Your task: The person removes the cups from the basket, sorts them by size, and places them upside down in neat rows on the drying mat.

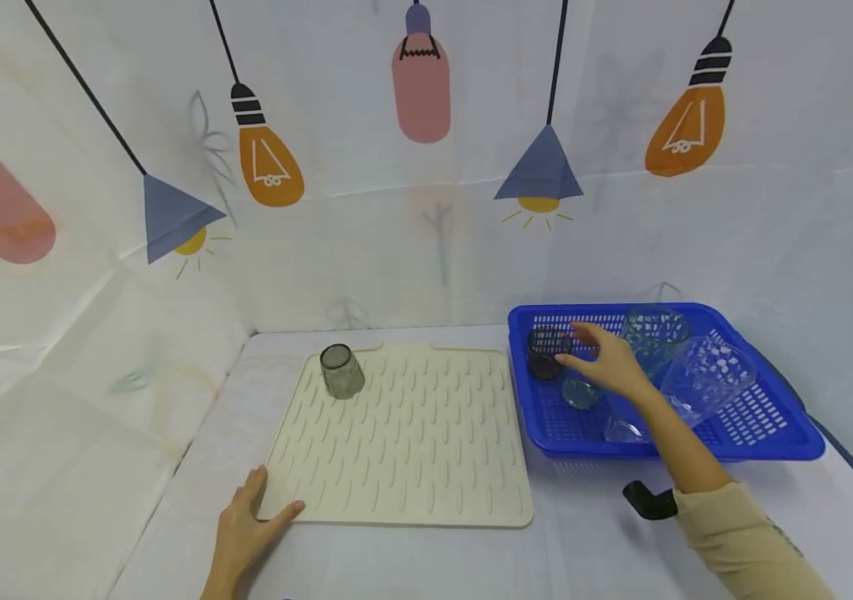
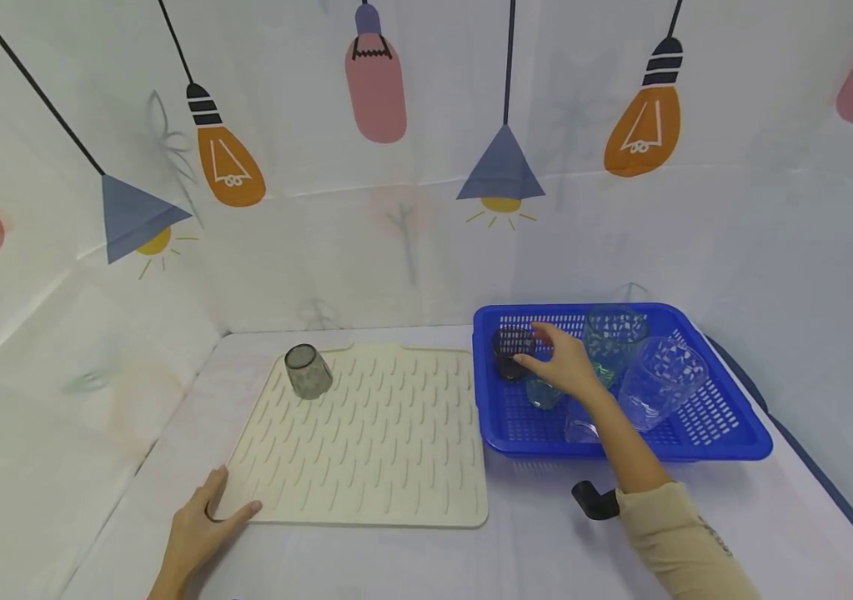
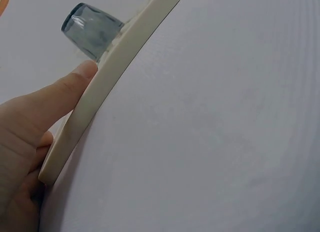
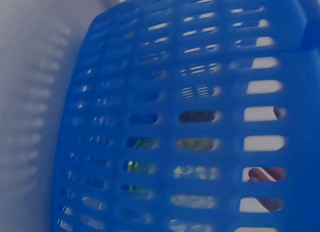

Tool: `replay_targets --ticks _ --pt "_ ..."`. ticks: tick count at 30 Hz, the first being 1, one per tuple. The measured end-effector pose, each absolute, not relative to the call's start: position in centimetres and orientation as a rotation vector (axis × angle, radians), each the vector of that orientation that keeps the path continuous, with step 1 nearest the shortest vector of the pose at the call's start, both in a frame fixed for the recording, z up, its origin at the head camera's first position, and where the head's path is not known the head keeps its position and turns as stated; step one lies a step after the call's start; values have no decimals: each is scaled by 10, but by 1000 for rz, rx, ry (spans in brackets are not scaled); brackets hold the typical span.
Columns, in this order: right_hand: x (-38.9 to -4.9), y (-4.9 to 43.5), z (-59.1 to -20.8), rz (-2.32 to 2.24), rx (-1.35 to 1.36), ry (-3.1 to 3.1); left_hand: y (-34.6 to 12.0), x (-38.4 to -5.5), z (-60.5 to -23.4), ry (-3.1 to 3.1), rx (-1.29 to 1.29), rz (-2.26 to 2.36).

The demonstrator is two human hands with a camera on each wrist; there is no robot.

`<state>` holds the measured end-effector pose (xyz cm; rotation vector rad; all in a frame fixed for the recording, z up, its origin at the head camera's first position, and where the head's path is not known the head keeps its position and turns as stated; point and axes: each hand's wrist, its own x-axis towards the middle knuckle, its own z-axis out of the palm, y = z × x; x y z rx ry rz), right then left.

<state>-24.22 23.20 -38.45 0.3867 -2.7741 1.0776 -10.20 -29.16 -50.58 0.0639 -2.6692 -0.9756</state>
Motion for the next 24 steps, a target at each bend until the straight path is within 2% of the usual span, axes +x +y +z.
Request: replay_targets --ticks 10,24 --pt "-255 233 -407 894 433 -2817 -289 -101 -506 -2651 59 -930" --pt "-275 222 -419 812 438 -2879 -288 -102 -505 -2638 75 -946"
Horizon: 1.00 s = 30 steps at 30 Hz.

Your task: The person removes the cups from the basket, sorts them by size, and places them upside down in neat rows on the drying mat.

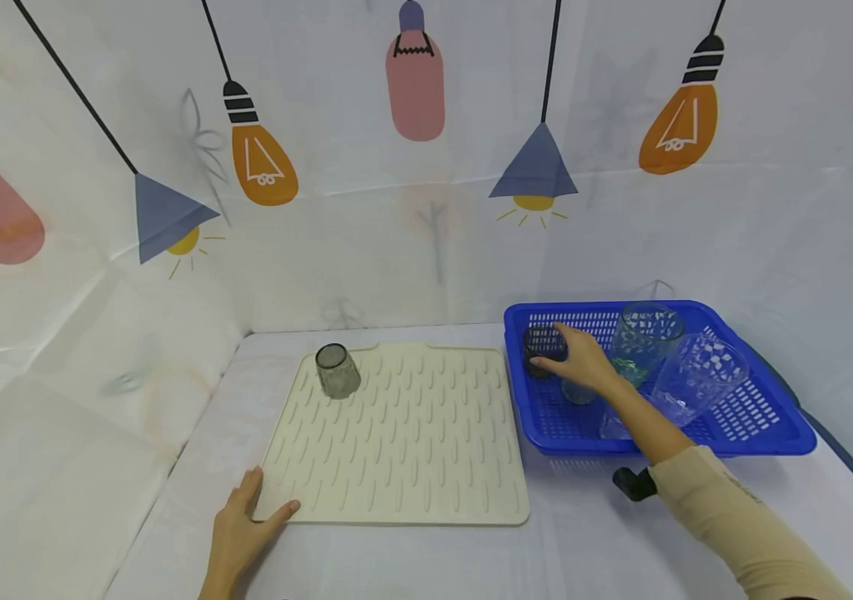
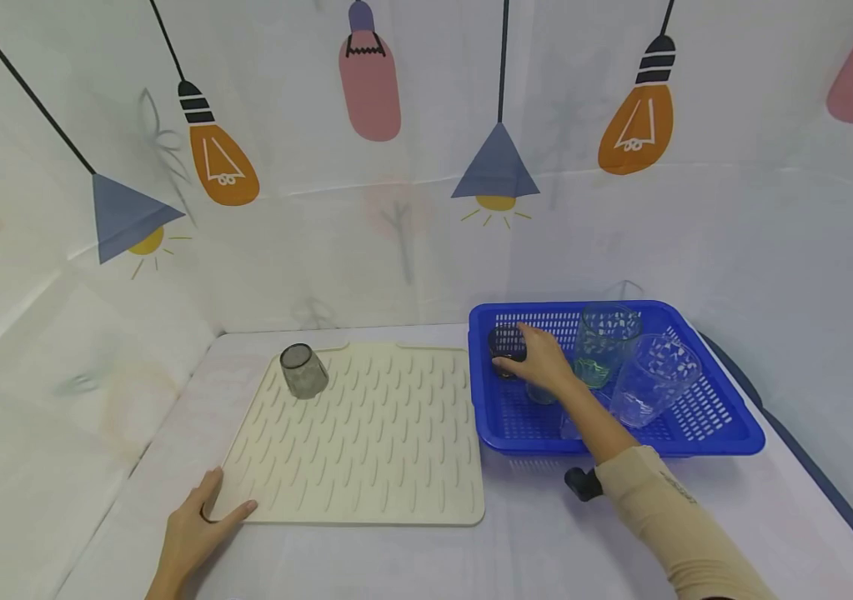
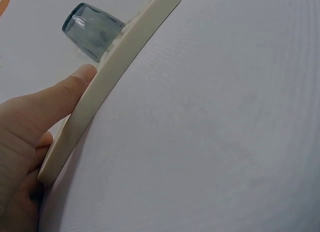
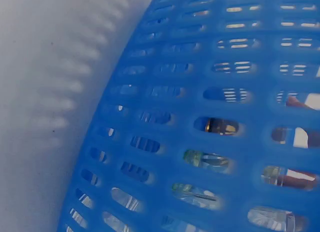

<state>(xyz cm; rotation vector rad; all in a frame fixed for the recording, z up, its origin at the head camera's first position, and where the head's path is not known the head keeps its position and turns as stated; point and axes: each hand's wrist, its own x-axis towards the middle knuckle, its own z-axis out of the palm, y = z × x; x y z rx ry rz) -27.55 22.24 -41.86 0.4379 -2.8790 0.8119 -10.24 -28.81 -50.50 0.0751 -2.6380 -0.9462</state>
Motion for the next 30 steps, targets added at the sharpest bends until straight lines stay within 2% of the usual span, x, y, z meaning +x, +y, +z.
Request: replay_targets --ticks 17,30 --pt "-290 217 -428 644 358 -2961 -290 -104 -506 -2645 104 -971" --pt "-279 217 -418 992 400 -2814 -288 -102 -504 -2660 124 -977"
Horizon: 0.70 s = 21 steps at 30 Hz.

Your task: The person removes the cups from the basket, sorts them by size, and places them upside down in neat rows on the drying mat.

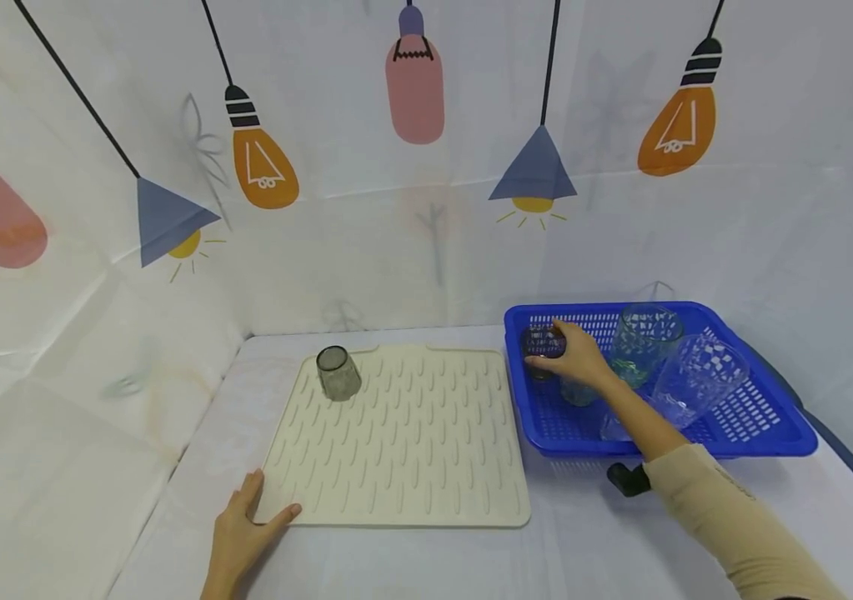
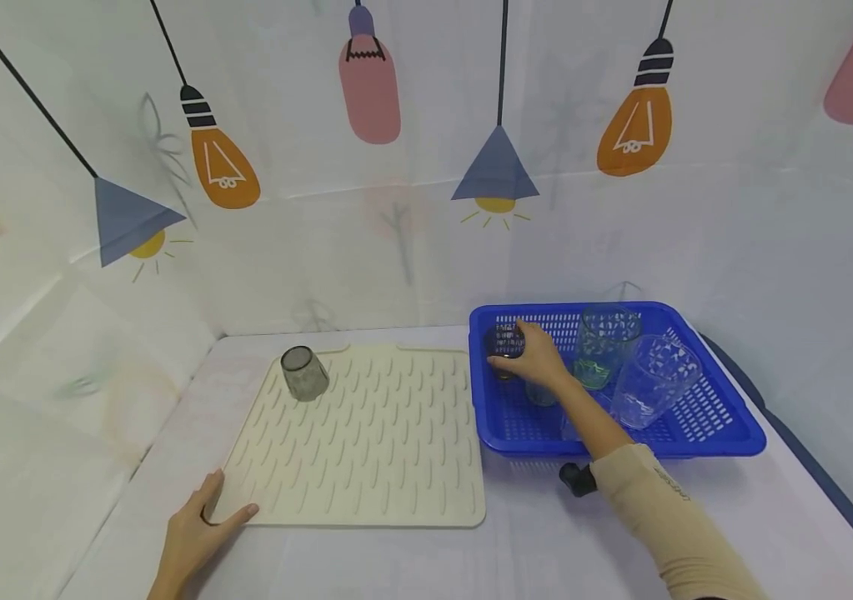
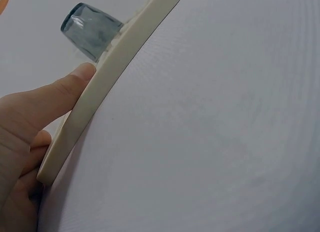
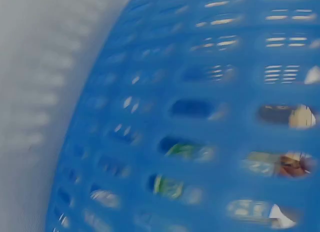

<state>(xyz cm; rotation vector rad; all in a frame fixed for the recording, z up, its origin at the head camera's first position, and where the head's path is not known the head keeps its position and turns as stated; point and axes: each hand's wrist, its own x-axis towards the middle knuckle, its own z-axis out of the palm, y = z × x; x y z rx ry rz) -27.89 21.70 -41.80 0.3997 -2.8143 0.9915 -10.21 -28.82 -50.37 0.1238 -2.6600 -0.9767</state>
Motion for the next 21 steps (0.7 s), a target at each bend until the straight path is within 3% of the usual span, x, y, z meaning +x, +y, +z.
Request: replay_targets --ticks 21 --pt "-215 208 -366 1514 449 -2577 -279 -103 -494 -2593 283 -1107"
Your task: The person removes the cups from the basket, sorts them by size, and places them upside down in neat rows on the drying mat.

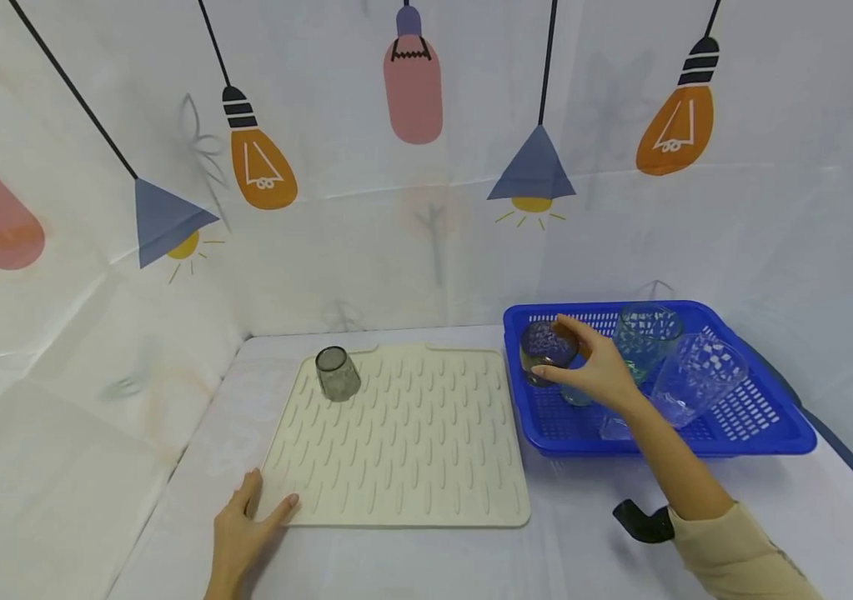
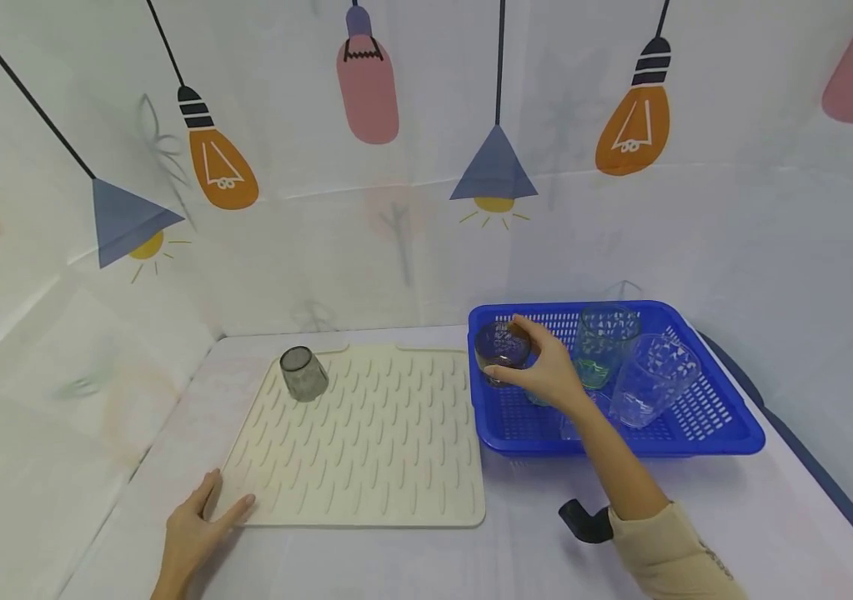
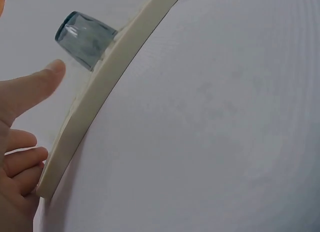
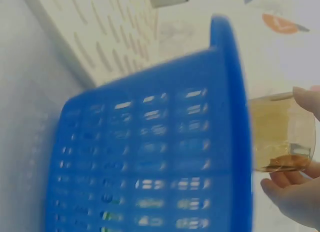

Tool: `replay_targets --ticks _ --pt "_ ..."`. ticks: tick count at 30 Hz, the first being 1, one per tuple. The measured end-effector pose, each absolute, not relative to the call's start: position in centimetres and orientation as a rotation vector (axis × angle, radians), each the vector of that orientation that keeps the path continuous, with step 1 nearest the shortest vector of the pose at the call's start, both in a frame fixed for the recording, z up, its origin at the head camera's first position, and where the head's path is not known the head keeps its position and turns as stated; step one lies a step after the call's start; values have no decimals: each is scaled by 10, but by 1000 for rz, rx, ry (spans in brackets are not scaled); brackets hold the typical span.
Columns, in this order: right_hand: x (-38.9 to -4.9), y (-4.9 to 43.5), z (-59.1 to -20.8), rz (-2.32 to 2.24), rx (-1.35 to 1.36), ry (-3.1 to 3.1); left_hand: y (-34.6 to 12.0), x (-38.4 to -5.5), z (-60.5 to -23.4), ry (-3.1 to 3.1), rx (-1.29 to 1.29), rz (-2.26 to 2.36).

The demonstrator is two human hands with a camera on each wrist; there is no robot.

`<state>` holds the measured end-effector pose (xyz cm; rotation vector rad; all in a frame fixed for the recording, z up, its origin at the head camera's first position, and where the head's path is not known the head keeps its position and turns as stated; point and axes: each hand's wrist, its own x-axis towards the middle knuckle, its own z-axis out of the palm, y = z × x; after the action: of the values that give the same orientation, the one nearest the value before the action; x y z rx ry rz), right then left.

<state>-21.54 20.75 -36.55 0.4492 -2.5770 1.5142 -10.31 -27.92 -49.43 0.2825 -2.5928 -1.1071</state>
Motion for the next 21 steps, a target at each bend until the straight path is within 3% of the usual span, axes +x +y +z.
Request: replay_targets --ticks 21 --pt "-186 185 -363 1589 649 -2524 -208 -132 -448 -2336 -164 -1609"
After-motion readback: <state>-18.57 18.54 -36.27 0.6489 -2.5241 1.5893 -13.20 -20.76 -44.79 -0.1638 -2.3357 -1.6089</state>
